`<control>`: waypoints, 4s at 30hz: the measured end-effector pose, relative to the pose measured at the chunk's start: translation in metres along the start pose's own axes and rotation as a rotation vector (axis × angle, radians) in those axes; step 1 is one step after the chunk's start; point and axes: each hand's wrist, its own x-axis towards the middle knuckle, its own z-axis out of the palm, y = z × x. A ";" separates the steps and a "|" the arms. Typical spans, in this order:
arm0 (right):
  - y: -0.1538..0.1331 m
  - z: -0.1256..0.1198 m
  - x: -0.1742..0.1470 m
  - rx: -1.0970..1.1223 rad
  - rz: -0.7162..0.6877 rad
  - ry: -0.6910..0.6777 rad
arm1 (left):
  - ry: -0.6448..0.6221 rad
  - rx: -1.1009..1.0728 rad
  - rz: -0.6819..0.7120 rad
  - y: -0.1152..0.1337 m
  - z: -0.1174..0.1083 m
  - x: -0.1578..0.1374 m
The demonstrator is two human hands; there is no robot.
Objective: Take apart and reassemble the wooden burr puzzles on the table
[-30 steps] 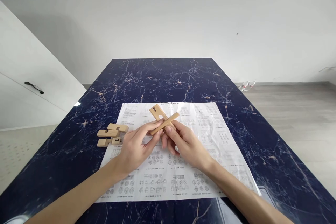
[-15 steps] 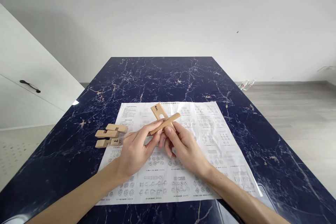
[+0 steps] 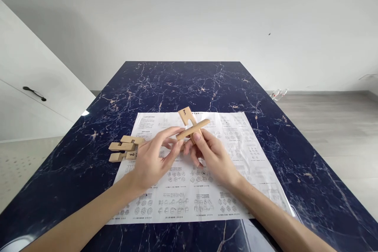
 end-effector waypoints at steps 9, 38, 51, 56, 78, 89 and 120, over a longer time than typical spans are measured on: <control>0.000 -0.020 0.010 0.044 -0.036 0.155 | -0.358 0.192 -0.142 -0.014 -0.002 0.001; -0.001 -0.037 0.020 0.152 0.067 0.180 | -0.145 -0.685 -0.596 -0.001 -0.014 0.018; -0.001 -0.033 0.016 0.157 0.218 -0.149 | -0.244 -0.793 -0.640 -0.003 -0.017 0.018; 0.001 -0.035 0.016 0.155 0.239 -0.182 | -0.301 -0.778 -0.673 0.010 -0.018 0.016; -0.002 -0.037 0.019 0.331 0.261 -0.053 | -0.257 -1.028 -0.858 0.010 -0.014 0.021; -0.002 -0.020 0.015 0.711 0.379 -0.097 | -0.318 -0.949 -0.776 0.013 -0.016 0.017; 0.006 -0.005 0.001 0.754 0.375 -0.331 | -0.359 -0.960 -0.890 0.011 -0.007 0.007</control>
